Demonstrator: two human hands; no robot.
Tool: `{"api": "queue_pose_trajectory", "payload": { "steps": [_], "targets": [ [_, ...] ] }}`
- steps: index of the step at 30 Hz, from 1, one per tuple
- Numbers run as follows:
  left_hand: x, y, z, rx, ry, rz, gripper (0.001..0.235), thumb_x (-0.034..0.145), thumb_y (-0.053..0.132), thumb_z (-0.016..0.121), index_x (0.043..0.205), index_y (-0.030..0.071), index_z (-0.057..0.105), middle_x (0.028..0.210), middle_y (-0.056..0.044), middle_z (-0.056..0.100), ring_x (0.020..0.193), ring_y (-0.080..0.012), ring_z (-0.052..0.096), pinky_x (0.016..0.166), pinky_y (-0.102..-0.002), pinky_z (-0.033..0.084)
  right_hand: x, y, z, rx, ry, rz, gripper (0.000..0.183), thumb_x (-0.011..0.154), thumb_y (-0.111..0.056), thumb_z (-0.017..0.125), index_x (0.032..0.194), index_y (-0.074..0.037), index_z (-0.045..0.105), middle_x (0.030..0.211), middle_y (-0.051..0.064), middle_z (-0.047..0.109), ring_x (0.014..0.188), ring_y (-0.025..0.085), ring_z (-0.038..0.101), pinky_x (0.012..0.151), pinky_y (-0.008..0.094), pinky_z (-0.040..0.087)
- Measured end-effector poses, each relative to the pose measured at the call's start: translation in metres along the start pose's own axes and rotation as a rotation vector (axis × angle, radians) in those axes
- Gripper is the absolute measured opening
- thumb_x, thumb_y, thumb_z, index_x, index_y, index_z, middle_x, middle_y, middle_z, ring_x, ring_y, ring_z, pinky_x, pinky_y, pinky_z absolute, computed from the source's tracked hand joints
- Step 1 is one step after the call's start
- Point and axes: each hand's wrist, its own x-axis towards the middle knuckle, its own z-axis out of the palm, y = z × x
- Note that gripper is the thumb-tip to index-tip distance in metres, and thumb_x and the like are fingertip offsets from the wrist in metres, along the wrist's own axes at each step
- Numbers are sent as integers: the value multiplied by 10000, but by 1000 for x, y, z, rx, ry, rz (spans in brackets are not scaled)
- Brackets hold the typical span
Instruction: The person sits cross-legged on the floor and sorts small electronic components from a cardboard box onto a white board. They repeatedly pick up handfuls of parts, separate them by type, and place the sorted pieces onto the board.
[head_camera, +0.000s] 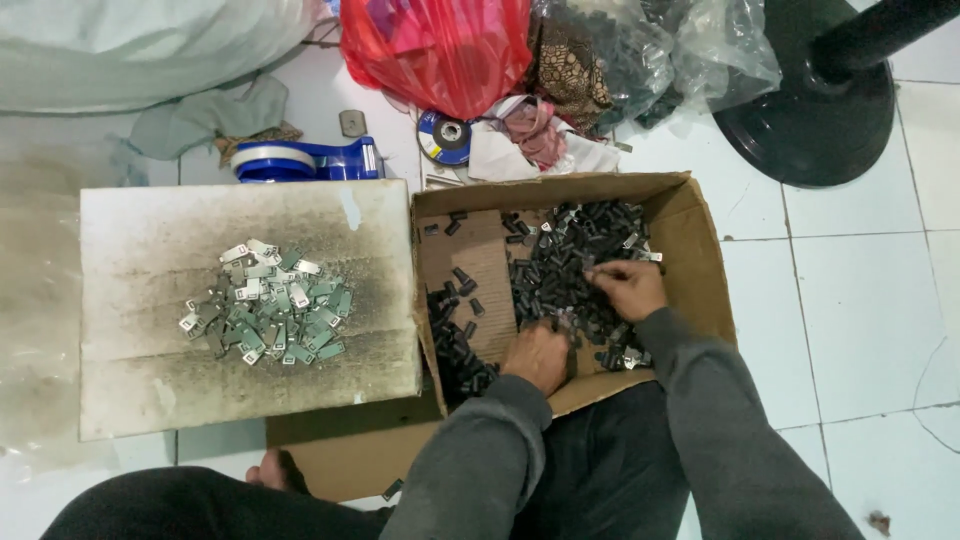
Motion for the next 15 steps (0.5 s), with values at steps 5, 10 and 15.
{"api": "queue_pose_trajectory", "payload": {
  "steps": [5, 10, 15],
  "targets": [
    [-7, 2, -25, -243, 176, -120, 332, 959, 120, 547, 1222, -47, 664, 1103, -281, 689, 1044, -406, 713, 858, -483, 633, -31, -27, -9, 610, -201, 270, 162, 826, -45, 842, 956, 27, 777, 694, 150, 696, 475, 105, 471, 409, 245, 392],
    [1, -11, -24, -787, 250, -225, 419, 1032, 144, 392, 1328, -55, 612, 1268, -316, 650, 1236, -456, 614, 1035, -540, 516, -32, -41, -4, 18, -603, 135, 256, 814, -129, 848, 1006, 39, 833, 942, 263, 812, 875, 361, 754, 771, 542, 595],
    [11, -19, -2, -810, 320, -210, 388, 1080, 365, 552, 1096, 36, 757, 1038, -240, 742, 1033, -433, 700, 825, -503, 580, -29, -37, 2, 39, -722, 87, 241, 896, -226, 876, 1049, -40, 857, 975, 193, 812, 851, 337, 752, 687, 514, 602]
  ]
}}
